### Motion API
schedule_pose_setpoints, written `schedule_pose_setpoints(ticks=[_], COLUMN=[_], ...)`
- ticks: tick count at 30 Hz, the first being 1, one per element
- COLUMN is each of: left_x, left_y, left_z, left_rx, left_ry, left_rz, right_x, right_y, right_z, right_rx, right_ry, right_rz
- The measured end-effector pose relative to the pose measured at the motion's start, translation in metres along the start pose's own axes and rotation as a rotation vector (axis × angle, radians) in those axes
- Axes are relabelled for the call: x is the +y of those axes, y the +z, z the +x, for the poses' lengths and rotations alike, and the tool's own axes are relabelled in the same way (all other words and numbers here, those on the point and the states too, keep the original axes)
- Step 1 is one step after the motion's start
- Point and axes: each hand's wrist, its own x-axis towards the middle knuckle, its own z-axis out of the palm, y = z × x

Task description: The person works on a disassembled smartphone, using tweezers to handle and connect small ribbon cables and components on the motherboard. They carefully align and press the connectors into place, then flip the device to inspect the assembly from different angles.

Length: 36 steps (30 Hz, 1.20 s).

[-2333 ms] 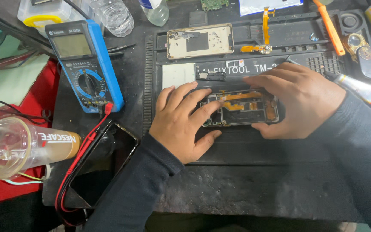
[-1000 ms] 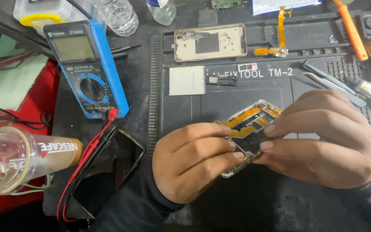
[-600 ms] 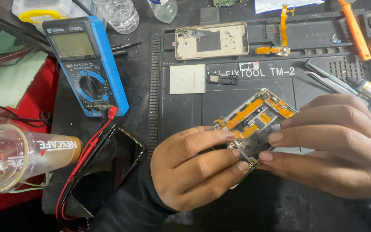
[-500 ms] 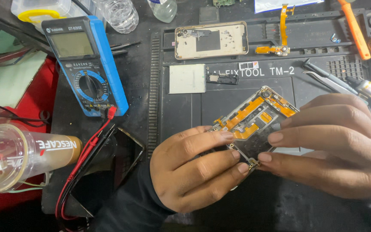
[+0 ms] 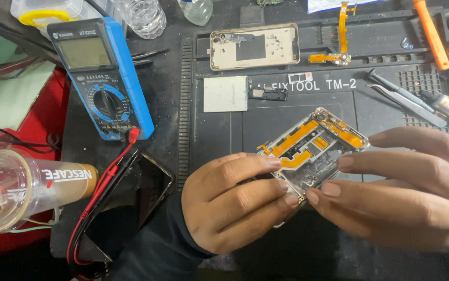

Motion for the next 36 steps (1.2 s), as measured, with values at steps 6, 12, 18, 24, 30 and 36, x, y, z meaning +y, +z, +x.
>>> schedule_pose_setpoints(ticks=[6,12,18,24,30,36], left_x=[-0.002,-0.005,-0.005,-0.005,-0.005,-0.003], left_y=[0.002,0.004,0.005,0.005,0.004,0.004], left_z=[0.002,0.003,0.001,0.002,0.000,-0.005], left_rx=[-0.009,0.043,0.021,0.019,0.050,0.055], left_ry=[-0.008,0.053,0.065,0.053,0.074,0.077], left_rz=[-0.052,-0.010,-0.048,-0.086,-0.038,0.003], right_x=[0.014,0.017,0.015,0.015,0.017,0.015], right_y=[0.000,0.001,0.006,0.008,-0.003,-0.009], right_z=[0.017,0.017,0.013,0.011,0.014,0.020], right_rx=[-0.092,-0.110,-0.063,-0.050,-0.046,-0.102], right_ry=[-0.281,-0.245,-0.259,-0.251,-0.194,-0.164], right_rz=[0.011,0.067,0.075,0.082,0.085,0.045])
